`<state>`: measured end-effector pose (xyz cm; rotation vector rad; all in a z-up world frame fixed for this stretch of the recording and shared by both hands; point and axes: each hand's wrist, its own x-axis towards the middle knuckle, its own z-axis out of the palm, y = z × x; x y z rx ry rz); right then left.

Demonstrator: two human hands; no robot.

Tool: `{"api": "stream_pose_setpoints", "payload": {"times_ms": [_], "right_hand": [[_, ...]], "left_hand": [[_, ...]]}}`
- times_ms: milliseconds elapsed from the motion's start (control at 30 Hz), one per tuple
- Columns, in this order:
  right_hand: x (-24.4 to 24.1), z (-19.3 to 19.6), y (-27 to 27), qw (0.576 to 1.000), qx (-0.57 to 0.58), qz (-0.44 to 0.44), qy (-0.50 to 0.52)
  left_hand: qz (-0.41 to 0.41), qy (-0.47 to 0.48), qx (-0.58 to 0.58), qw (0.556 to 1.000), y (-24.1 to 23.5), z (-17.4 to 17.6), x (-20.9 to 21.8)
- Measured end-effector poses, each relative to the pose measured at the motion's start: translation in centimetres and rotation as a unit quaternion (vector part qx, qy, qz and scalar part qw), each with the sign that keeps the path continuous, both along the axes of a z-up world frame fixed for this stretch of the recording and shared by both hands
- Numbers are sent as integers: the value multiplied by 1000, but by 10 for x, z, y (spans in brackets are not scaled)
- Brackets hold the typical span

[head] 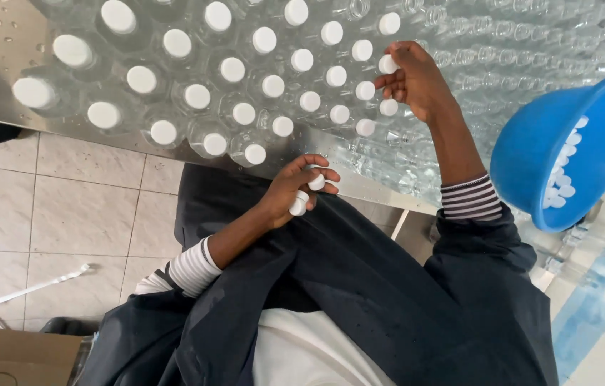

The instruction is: The person stands at a metal table and repeatedly picks up white bottle caps from a blue bowl to screw onto rows of clear plastic bottles. The person handles the caps and bottles by hand, working through the rows on the table.

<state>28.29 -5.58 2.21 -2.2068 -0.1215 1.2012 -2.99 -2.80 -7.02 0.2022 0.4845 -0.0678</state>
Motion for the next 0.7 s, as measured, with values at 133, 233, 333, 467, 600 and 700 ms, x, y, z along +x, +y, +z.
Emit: {"api": "stream_pose_setpoints", "payload": {"times_ms": [133, 233, 333, 467, 600, 700], "right_hand": [[3, -7, -4, 1000, 18, -3, -4], [8, -20, -13, 999, 41, -3, -23], [11, -32, -18, 991, 97, -6, -89], [7, -39, -19, 985, 128, 13, -119], [3, -34, -21, 985, 127, 21, -118], [-10, -20, -14, 988, 80, 27, -133]], "left_hand": [[-28, 10, 2, 1000, 11, -1, 10], [-48, 16, 4, 999, 13, -1, 18], [-64, -10, 6, 998, 11, -5, 32], [-74, -20, -5, 997, 10, -5, 39], [-67, -36, 8, 997, 6, 0, 33], [-48, -28, 16, 998, 3, -2, 31]]}}
